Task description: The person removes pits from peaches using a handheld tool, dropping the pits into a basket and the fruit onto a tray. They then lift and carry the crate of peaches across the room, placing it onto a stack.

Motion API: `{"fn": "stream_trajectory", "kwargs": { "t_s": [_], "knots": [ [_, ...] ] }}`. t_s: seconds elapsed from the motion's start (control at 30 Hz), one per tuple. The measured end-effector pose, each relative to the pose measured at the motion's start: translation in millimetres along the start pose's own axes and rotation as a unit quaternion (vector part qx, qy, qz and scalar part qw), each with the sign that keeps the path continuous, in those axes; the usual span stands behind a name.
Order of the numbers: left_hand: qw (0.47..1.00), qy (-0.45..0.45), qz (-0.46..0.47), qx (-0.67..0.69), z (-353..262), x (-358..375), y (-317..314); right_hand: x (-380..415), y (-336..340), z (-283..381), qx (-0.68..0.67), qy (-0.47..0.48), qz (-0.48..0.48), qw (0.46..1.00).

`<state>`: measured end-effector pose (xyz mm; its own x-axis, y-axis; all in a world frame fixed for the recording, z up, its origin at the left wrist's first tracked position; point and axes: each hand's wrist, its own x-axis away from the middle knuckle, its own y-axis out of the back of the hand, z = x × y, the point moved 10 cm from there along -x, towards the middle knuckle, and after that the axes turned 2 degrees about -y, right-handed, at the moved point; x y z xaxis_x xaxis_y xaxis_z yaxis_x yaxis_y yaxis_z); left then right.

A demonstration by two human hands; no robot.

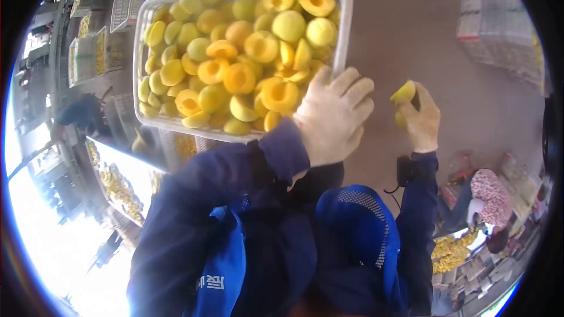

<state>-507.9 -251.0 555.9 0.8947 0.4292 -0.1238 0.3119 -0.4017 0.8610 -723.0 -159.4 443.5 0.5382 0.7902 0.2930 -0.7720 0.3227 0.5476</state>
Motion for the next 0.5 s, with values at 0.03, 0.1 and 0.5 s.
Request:
{"fn": "stream_trajectory", "kwargs": {
  "t_s": [0.03, 0.1, 0.5],
  "knots": [
    [1.0, -0.012, -0.022, 0.018, -1, 17, 22, 1, 2, 67, 0.066, 0.095, -0.019, 0.993],
    [0.998, -0.011, -0.064, 0.017, 4, 61, 58, 30, -3, 182, 0.195, 0.26, -0.042, 0.945],
    [0.983, 0.094, -0.101, -0.121, 173, 221, 131, 77, -191, 294, 0.21, 0.426, 0.033, 0.879]
  ]
}}
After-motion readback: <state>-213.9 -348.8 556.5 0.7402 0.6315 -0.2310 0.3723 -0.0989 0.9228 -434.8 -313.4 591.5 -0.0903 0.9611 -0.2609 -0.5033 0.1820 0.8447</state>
